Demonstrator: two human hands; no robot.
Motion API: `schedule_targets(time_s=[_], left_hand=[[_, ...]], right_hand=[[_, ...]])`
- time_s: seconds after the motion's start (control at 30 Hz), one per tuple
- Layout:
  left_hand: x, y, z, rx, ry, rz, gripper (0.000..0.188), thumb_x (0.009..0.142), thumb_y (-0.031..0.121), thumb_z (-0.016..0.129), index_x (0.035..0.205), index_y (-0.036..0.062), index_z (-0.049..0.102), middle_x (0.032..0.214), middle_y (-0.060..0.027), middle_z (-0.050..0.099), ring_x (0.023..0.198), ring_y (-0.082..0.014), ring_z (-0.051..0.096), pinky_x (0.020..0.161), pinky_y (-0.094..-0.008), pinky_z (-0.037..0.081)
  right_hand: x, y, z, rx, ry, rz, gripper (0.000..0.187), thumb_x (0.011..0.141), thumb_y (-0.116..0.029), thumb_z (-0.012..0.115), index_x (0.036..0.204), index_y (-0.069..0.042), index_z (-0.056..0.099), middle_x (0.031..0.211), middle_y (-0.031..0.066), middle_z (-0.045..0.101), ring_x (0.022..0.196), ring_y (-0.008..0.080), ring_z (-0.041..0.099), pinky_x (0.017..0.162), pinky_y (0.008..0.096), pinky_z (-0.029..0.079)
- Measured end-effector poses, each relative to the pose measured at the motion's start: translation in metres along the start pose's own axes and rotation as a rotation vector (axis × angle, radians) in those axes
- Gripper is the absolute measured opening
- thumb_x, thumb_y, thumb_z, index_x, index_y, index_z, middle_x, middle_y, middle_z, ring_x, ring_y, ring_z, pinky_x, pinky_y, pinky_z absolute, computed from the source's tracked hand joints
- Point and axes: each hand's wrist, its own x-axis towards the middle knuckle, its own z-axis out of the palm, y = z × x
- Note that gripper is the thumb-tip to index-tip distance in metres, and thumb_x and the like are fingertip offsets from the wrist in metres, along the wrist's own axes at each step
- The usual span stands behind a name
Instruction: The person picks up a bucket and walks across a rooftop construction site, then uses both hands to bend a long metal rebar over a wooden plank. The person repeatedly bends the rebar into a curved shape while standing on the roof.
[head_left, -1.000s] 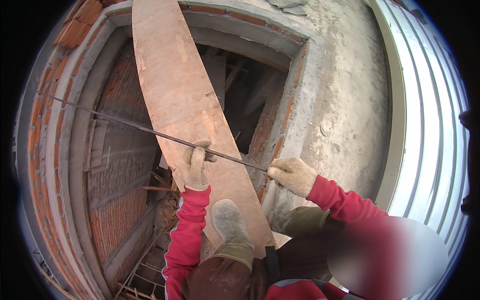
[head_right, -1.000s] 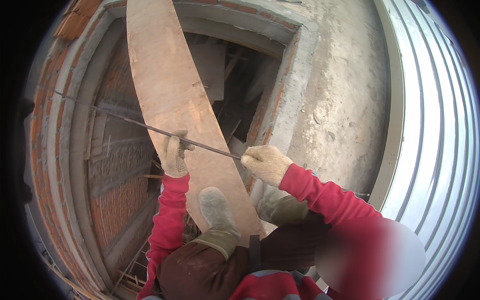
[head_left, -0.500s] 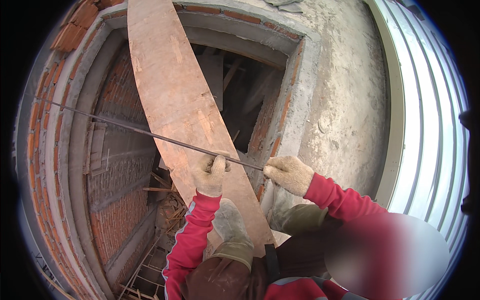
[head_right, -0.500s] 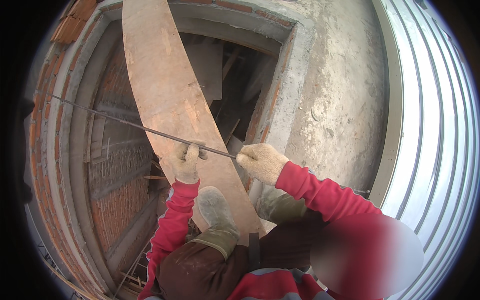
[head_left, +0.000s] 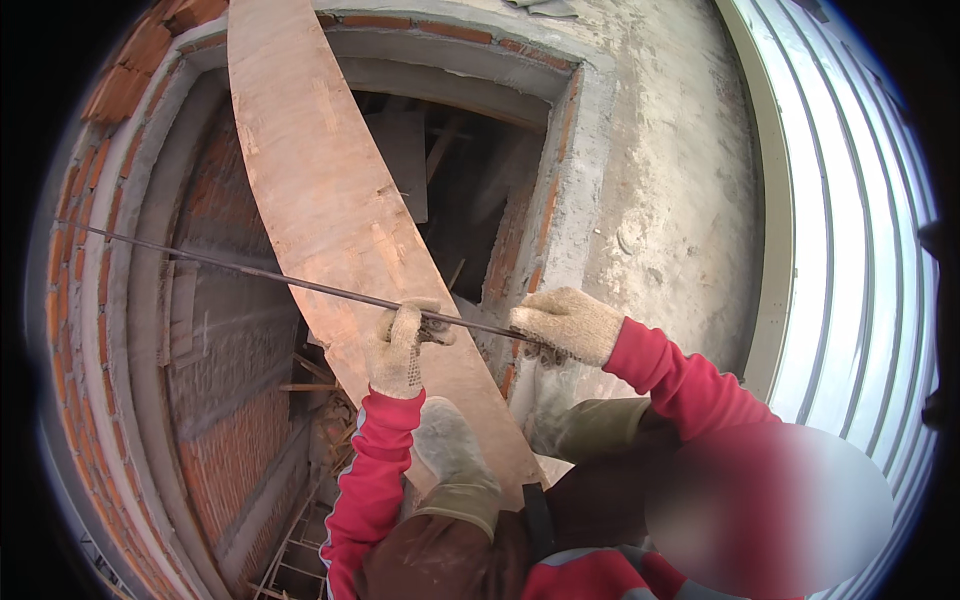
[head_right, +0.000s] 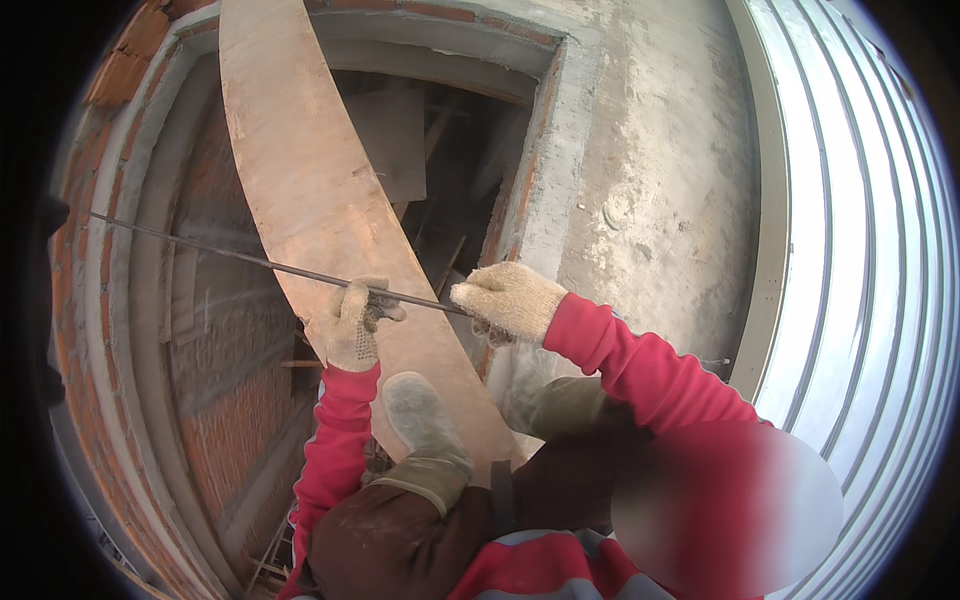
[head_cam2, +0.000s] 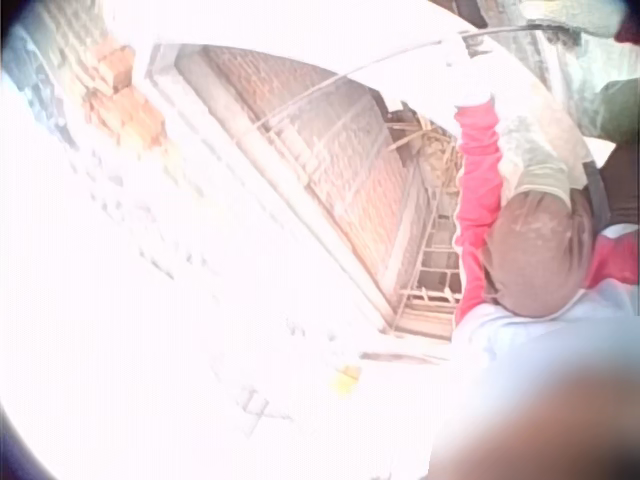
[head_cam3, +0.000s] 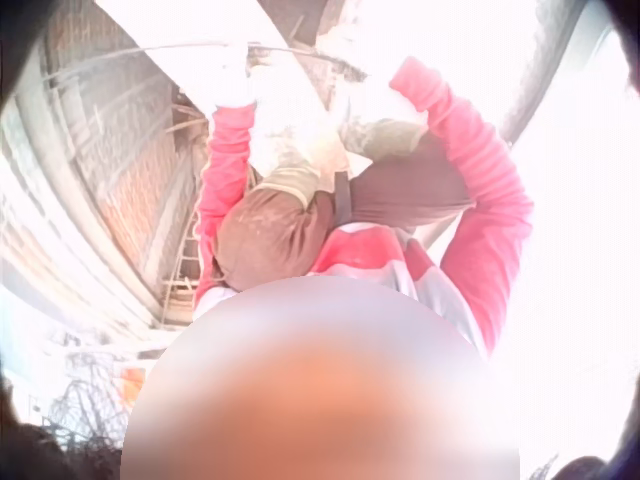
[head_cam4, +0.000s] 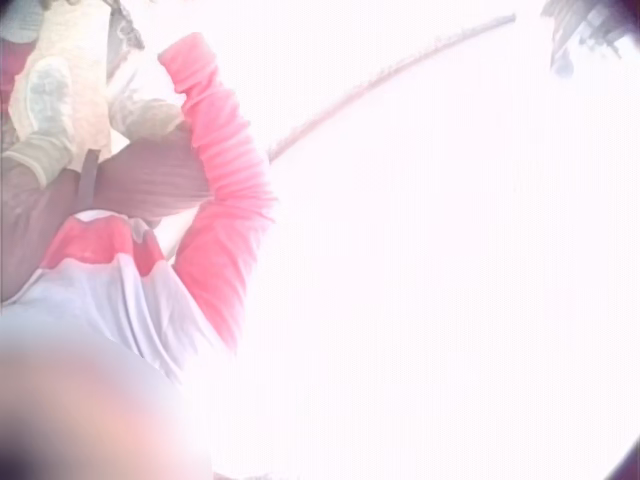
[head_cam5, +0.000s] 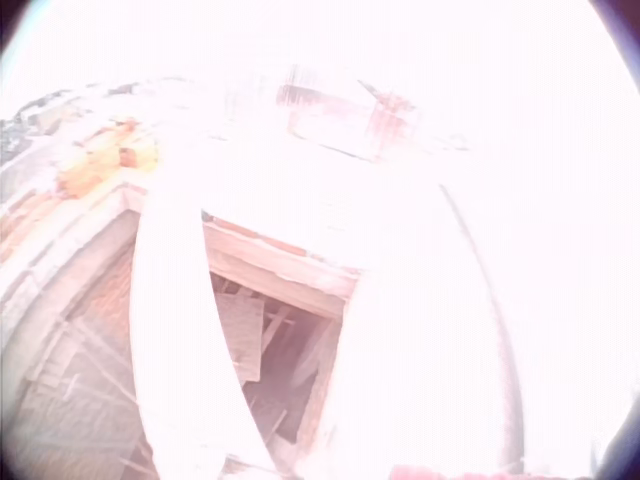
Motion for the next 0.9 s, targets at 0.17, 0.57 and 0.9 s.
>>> schedule_targets(time_s=[0.17,0.57,0.9], left_hand=[[0.001,0.001,0.002,0.001,0.033,0.001,0.036,0.095,0.023,0.050,0.095,-0.0115,0.061,0.073,-0.0164,0.064,0.059,-0.0207,0.064,0.056,-0.0287,0.053],[0.003,-0.008,-0.002,0.126,0.048,0.054,0.032,0.097,0.023,0.047,0.098,-0.0062,0.060,0.070,-0.0097,0.061,0.057,-0.0157,0.060,0.052,-0.0252,0.046],[0.005,-0.009,0.010,-0.143,0.135,0.087,0.030,0.094,0.020,0.054,0.092,-0.0087,0.063,0.064,-0.0083,0.058,0.051,-0.0120,0.053,0.047,-0.0229,0.040]], right_hand=[[-0.011,-0.002,-0.044,-0.168,0.180,-0.090,0.044,0.093,-0.041,0.049,0.093,0.001,0.063,0.069,0.0110,0.058,0.066,0.0196,0.060,0.064,0.0344,0.049],[-0.044,0.007,-0.076,-0.389,0.067,0.044,0.048,0.089,-0.045,0.051,0.093,0.000,0.066,0.070,0.0124,0.063,0.068,0.0245,0.063,0.066,0.0384,0.049],[-0.038,0.007,-0.036,-0.436,0.044,-0.251,0.040,0.073,-0.030,0.070,0.094,0.002,0.058,0.078,0.0180,0.062,0.075,0.0333,0.062,0.068,0.0398,0.049]])
